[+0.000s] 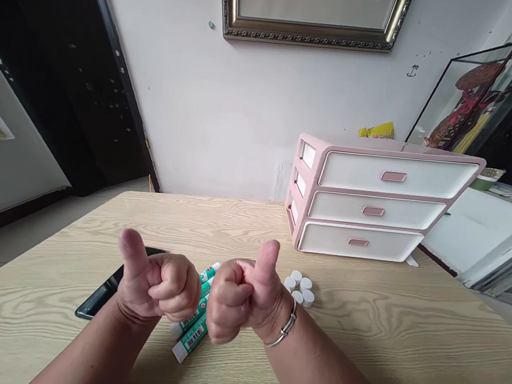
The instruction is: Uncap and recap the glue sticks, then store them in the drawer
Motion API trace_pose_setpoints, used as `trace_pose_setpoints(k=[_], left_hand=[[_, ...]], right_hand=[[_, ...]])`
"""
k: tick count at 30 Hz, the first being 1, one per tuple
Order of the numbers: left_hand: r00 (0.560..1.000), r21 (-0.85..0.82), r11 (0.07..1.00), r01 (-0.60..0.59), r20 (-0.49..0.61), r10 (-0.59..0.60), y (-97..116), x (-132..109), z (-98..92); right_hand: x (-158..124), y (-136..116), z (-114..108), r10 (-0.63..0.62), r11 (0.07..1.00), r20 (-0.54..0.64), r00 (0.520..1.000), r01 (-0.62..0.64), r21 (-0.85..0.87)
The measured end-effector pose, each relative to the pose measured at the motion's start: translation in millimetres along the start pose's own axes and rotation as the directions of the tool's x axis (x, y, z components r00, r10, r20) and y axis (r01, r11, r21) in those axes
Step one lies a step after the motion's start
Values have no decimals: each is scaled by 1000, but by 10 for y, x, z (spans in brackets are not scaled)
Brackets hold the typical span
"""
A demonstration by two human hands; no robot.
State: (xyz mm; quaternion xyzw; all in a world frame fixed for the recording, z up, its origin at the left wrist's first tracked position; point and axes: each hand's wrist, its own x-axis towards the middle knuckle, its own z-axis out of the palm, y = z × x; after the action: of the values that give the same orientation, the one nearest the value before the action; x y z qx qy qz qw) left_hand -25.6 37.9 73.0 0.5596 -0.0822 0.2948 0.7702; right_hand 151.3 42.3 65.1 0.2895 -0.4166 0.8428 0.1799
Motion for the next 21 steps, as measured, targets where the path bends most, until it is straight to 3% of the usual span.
trace_pose_setpoints(k=[5,12,21], left_hand=[[996,-23,998,52,73,-50,-57,35,129],[989,-34,990,134,72,-131,-99,17,123],[976,16,994,107,188,-108,-128,16,202]], right_hand=[[-1,83,64,119,992,-9,993,-119,36],[18,63,20,122,991,62,991,-125,44],[18,113,93,201,978,44,979,-203,57]])
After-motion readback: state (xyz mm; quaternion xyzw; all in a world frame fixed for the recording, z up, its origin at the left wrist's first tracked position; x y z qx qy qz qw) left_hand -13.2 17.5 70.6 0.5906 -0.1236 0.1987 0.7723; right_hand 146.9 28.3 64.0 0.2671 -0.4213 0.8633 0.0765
